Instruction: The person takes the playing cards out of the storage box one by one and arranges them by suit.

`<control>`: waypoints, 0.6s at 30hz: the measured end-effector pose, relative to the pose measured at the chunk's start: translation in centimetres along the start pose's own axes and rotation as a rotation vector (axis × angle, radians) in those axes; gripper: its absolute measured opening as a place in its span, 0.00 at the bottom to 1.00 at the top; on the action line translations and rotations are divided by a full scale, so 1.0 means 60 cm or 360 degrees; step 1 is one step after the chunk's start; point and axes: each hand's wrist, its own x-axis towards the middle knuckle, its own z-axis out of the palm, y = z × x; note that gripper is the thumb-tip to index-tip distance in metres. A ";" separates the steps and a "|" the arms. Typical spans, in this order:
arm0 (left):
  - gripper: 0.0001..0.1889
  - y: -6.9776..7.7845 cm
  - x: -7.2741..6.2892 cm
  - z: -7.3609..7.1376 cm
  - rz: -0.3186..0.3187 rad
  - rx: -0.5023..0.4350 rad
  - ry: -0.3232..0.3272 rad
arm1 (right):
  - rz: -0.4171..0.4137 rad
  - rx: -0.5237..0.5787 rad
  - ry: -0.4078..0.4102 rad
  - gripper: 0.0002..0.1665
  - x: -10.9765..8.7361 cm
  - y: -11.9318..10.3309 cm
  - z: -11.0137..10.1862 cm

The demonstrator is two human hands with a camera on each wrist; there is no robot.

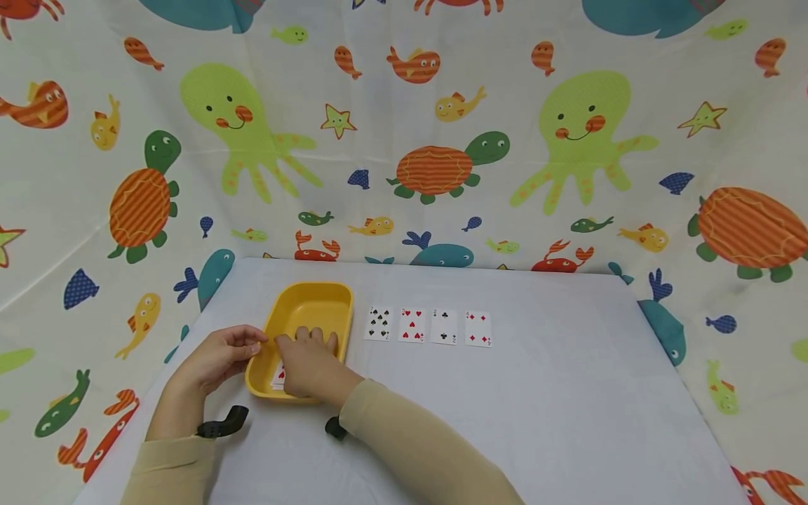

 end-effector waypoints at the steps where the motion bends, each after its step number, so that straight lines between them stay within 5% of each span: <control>1: 0.14 0.000 0.000 0.000 0.0001 -0.0002 0.0000 | 0.0002 0.0000 0.0001 0.50 0.000 0.001 0.000; 18: 0.14 0.003 0.000 -0.001 -0.0012 0.0010 -0.0016 | -0.0020 0.0171 0.0049 0.53 0.003 0.005 -0.004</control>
